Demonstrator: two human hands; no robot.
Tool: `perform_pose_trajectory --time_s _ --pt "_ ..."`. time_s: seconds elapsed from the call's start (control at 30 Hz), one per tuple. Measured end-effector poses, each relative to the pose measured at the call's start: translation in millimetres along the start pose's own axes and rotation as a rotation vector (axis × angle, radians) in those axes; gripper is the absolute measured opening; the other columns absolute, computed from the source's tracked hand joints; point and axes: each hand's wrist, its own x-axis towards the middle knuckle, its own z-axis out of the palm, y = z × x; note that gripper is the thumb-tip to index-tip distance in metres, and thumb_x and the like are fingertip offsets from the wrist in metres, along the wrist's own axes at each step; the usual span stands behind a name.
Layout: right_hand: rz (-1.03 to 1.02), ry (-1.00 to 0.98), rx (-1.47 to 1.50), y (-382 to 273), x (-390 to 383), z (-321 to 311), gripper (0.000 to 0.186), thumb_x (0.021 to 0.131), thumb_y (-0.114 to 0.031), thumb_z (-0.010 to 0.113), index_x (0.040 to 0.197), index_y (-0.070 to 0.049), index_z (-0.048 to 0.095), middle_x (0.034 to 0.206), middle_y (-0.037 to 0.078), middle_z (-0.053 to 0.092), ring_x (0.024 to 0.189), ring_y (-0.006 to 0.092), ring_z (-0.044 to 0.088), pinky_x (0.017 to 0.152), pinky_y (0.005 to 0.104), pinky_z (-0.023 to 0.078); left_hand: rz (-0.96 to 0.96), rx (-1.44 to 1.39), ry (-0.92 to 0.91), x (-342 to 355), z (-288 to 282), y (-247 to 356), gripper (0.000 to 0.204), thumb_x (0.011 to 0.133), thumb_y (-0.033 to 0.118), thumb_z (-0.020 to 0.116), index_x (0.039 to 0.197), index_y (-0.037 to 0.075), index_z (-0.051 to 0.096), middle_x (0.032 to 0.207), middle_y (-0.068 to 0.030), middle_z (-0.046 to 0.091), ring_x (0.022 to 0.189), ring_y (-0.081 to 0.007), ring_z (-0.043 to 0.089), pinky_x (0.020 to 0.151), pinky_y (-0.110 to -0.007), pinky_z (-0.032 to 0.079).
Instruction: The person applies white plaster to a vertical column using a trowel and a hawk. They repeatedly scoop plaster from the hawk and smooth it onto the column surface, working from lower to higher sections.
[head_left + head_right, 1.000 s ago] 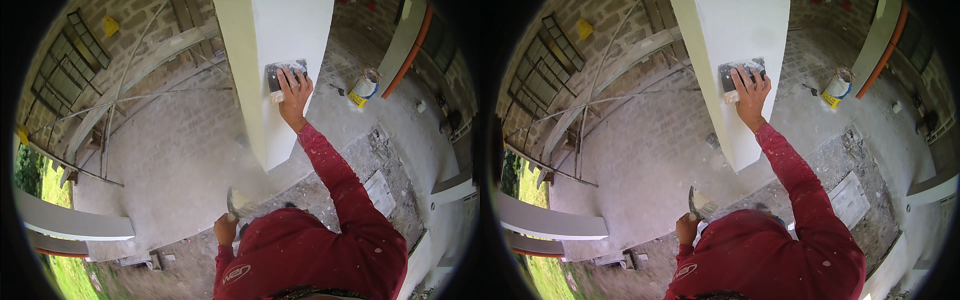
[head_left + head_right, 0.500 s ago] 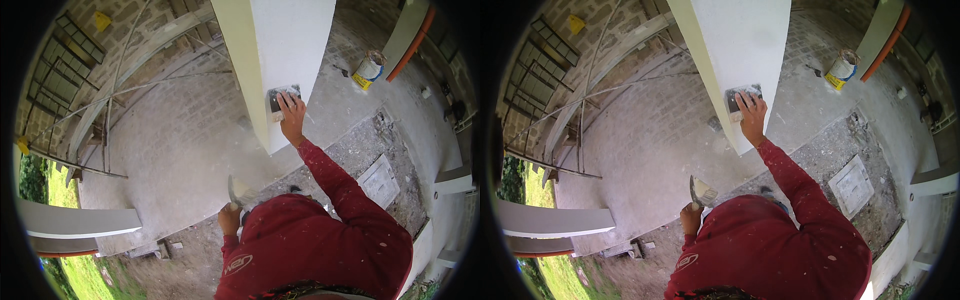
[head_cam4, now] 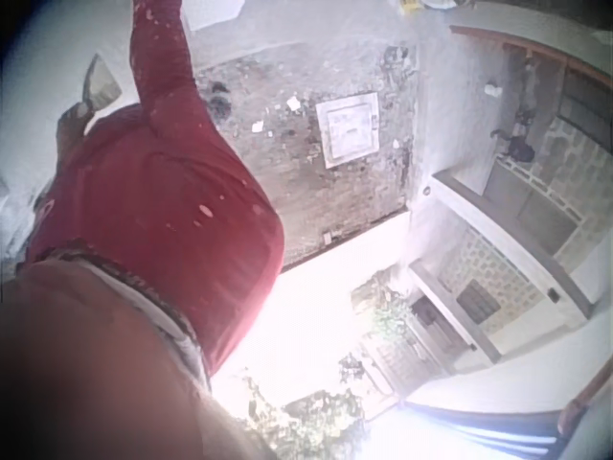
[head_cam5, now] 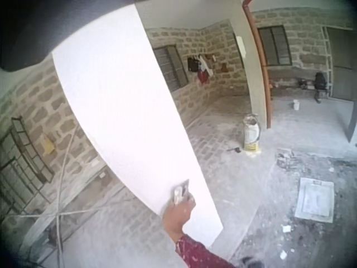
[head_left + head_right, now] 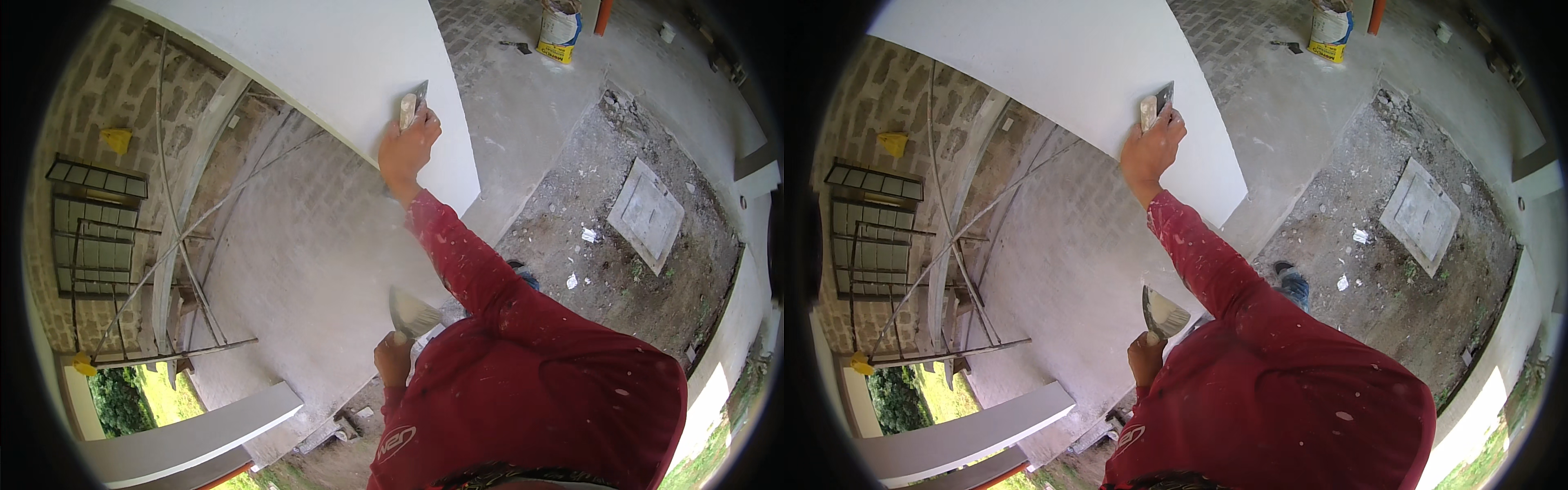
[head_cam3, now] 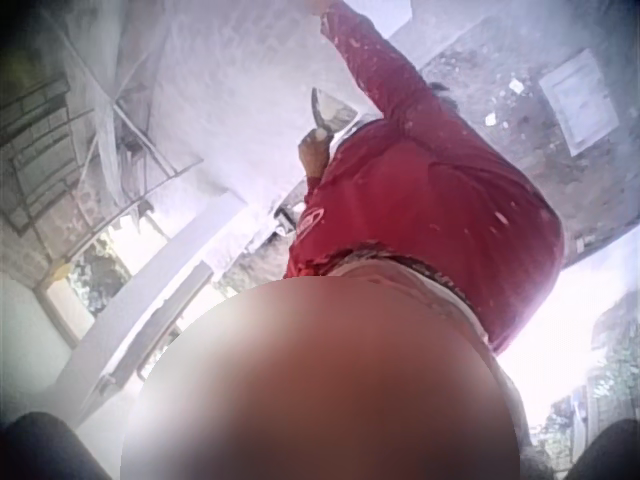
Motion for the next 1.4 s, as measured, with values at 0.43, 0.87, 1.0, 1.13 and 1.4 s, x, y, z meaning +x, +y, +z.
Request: perform_pose_trajectory --time_s 0.43,0.87,1.0,1.13,1.4 --pt "0.285 -0.154 -0.042 -16.2 92.3 -15.5 0.067 0.095 -0.012 0.072 0.155 0.008 0.05 0.147 0.022 0.051 0.142 0.0414 0.048 0.103 0.0545 0.059 -0.075 0.121 -0.072 -2.6 7.7 12.8 0.031 0.089 0.033 0.084 0.095 0.003 0.076 0.092 -0.024 0.077 0.089 -0.0493 0.073 0.076 -0.056 0.056" --pt "0.404 -0.114 -0.062 94.3 119.2 19.4 0.061 0.094 -0.01 0.069 0.15 0.009 0.054 0.146 0.025 0.055 0.136 0.0445 0.057 0.106 0.0563 0.057 -0.067 0.001 -0.038 7.2 13.9 39.0 0.029 0.088 0.03 0.085 0.096 0.004 0.076 0.094 -0.0231 0.078 0.092 -0.0487 0.074 0.077 -0.056 0.056" --pt "1.142 -0.133 0.248 200.6 119.7 25.8 0.045 0.093 -0.011 0.069 0.134 0.006 0.064 0.125 0.027 0.069 0.107 0.0419 0.076 0.089 0.0561 0.063 -0.078 -0.021 -0.029 -1.2 14.6 25.5 0.03 0.087 0.032 0.085 0.098 0.004 0.077 0.095 -0.0233 0.078 0.093 -0.0483 0.075 0.079 -0.058 0.056" --pt "0.464 -0.213 0.094 116.9 16.6 29.7 0.069 0.094 -0.01 0.07 0.156 0.01 0.047 0.144 0.028 0.054 0.134 0.0449 0.057 0.112 0.0551 0.052 -0.051 0.172 -0.055 -0.1 13.9 34.2 0.029 0.088 0.031 0.086 0.099 0.005 0.078 0.094 -0.0226 0.079 0.093 -0.0485 0.074 0.08 -0.057 0.056" --pt "0.803 -0.269 0.431 64.4 -2.4 -11.8 0.07 0.095 -0.004 0.067 0.159 0.01 0.043 0.147 0.028 0.047 0.144 0.0441 0.045 0.118 0.0523 0.044 -0.023 -0.064 -0.035 11.2 10.1 38.8 0.031 0.089 0.035 0.085 0.099 0.006 0.078 0.093 -0.0218 0.078 0.091 -0.0486 0.074 0.078 -0.056 0.056"
